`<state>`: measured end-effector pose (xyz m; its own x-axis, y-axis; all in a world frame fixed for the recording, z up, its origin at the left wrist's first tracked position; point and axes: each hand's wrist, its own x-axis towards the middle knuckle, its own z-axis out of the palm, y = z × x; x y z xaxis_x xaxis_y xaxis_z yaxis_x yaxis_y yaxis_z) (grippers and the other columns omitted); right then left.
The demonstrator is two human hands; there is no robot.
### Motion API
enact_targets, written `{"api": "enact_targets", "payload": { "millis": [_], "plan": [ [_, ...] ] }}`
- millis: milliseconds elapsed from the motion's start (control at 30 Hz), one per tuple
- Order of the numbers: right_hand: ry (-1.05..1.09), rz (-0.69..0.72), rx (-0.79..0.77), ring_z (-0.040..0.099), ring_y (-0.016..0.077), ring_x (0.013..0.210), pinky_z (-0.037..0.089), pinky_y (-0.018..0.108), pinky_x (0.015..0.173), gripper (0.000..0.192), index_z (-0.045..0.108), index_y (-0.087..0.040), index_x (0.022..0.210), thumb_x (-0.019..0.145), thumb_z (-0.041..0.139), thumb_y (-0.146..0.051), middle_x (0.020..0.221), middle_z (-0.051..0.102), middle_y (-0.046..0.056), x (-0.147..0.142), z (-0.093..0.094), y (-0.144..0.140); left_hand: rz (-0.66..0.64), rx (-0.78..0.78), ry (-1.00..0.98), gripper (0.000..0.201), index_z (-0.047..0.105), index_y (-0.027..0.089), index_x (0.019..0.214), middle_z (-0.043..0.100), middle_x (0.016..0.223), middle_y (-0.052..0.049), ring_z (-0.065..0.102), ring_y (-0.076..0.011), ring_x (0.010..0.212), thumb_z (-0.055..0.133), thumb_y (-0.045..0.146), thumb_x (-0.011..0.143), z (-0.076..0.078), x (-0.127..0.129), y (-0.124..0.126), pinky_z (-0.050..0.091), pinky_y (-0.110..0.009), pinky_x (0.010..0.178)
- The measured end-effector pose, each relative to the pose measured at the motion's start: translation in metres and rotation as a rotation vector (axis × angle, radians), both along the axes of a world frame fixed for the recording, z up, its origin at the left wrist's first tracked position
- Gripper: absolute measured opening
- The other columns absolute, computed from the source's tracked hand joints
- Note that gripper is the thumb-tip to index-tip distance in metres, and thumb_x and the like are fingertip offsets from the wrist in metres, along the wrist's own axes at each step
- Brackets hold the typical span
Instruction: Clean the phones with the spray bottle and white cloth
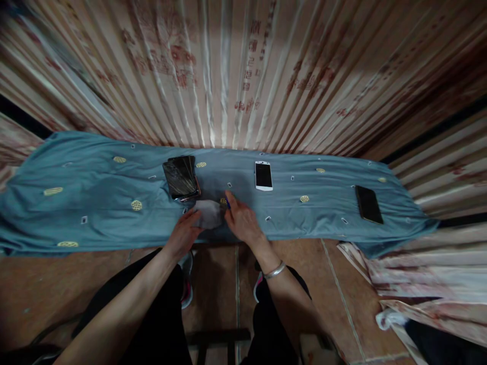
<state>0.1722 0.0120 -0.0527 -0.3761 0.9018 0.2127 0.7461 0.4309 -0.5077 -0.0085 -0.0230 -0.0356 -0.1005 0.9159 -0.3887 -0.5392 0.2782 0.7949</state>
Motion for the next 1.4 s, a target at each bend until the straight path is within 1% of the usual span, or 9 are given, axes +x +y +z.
{"api": "enact_targets", "payload": {
  "millis": [167,300,400,600,733,900,1133,1233,1400],
  "plan": [
    [-0.088,-0.067,0.046,0.069,0.0303,0.106,0.055,0.045,0.096,0.068,0.028,-0.013,0.16,0.094,0.046,-0.019,0.125,0.071,0.02,0.005,-0.015,0.016,-0.02,-0.045,-0.016,0.024,0.075,0.019,0.082,0.077,0.078,-0.004,0.073,-0.0232,0.083,0.08,0.031,0.061,0.001,0.001,-0.001,0.054,-0.03,0.068],
    [0.009,-0.092,0.055,0.063,0.033,0.123,0.05,0.051,0.107,0.055,0.047,-0.01,0.15,0.096,0.046,-0.021,0.137,0.064,0.023,-0.001,-0.009,0.018,-0.029,-0.029,-0.012,0.01,0.073,0.021,0.072,0.075,0.076,-0.003,0.072,-0.0222,0.082,0.076,0.027,0.065,0.005,0.001,-0.002,0.054,-0.03,0.067],
    [0.271,-0.101,0.025,0.061,0.0299,0.128,0.045,0.049,0.114,0.043,0.062,-0.015,0.135,0.1,0.046,-0.034,0.136,0.066,0.02,-0.005,0.004,0.011,-0.032,-0.005,0.012,0.013,0.073,0.02,0.072,0.075,0.078,-0.004,0.071,-0.0221,0.084,0.078,0.028,0.064,0.009,-0.002,-0.003,0.054,-0.029,0.067],
    [0.912,-0.05,-0.635,0.073,0.0222,0.091,0.058,0.036,0.085,0.054,0.077,-0.022,0.098,0.082,0.066,-0.072,0.098,0.079,0.007,-0.017,0.018,-0.004,-0.026,0.039,-0.066,0.028,0.073,0.018,0.076,0.074,0.076,-0.004,0.07,-0.0231,0.08,0.083,0.04,0.061,0.011,-0.006,0.0,0.055,-0.032,0.069],
    [1.069,-0.06,-0.909,0.066,0.0159,0.068,0.054,0.028,0.065,0.05,0.077,-0.022,0.079,0.062,0.085,-0.068,0.076,0.074,0.001,-0.025,0.018,-0.01,-0.005,0.033,-0.052,0.032,0.074,0.017,0.076,0.075,0.076,-0.005,0.069,-0.0223,0.076,0.085,0.041,0.06,0.011,-0.01,0.003,0.054,-0.031,0.067],
    [1.133,-0.125,-0.902,0.065,0.0145,0.064,0.051,0.027,0.062,0.047,0.081,-0.023,0.081,0.051,0.095,-0.057,0.077,0.076,0.001,-0.031,0.012,-0.013,0.002,0.034,0.072,0.044,0.074,0.015,0.078,0.069,0.066,0.002,0.059,-0.0114,0.059,0.091,0.043,0.048,0.013,-0.011,0.005,0.046,-0.022,0.054],
    [1.345,-0.266,-0.766,0.067,0.0167,0.063,0.051,0.028,0.059,0.033,0.075,-0.022,0.068,0.052,0.097,-0.041,0.067,0.074,0.0,-0.016,0.007,-0.002,-0.033,0.153,0.124,0.056,0.074,0.016,0.099,0.074,0.079,-0.004,0.067,-0.0169,0.072,0.084,0.056,0.062,0.009,-0.021,0.01,0.053,-0.027,0.065],
    [1.401,-0.321,-0.704,0.065,0.0142,0.06,0.051,0.026,0.059,0.03,0.07,-0.023,0.064,0.055,0.094,-0.039,0.064,0.073,-0.002,0.002,0.009,0.01,0.117,0.251,0.245,0.057,0.071,0.017,0.105,0.076,0.102,-0.01,0.071,-0.0219,0.095,0.08,0.058,0.067,-0.001,-0.04,0.023,0.056,-0.034,0.082],
    [1.456,-0.398,-0.642,0.067,0.013,0.062,0.052,0.023,0.059,0.022,0.071,-0.024,0.068,0.056,0.088,-0.032,0.069,0.075,-0.003,0.018,0.006,0.023,0.394,0.356,0.718,0.066,0.062,0.018,0.127,0.061,0.14,-0.016,0.055,-0.0313,0.133,0.078,0.049,0.071,-0.021,-0.073,0.047,0.043,-0.047,0.112]
  ]
}}
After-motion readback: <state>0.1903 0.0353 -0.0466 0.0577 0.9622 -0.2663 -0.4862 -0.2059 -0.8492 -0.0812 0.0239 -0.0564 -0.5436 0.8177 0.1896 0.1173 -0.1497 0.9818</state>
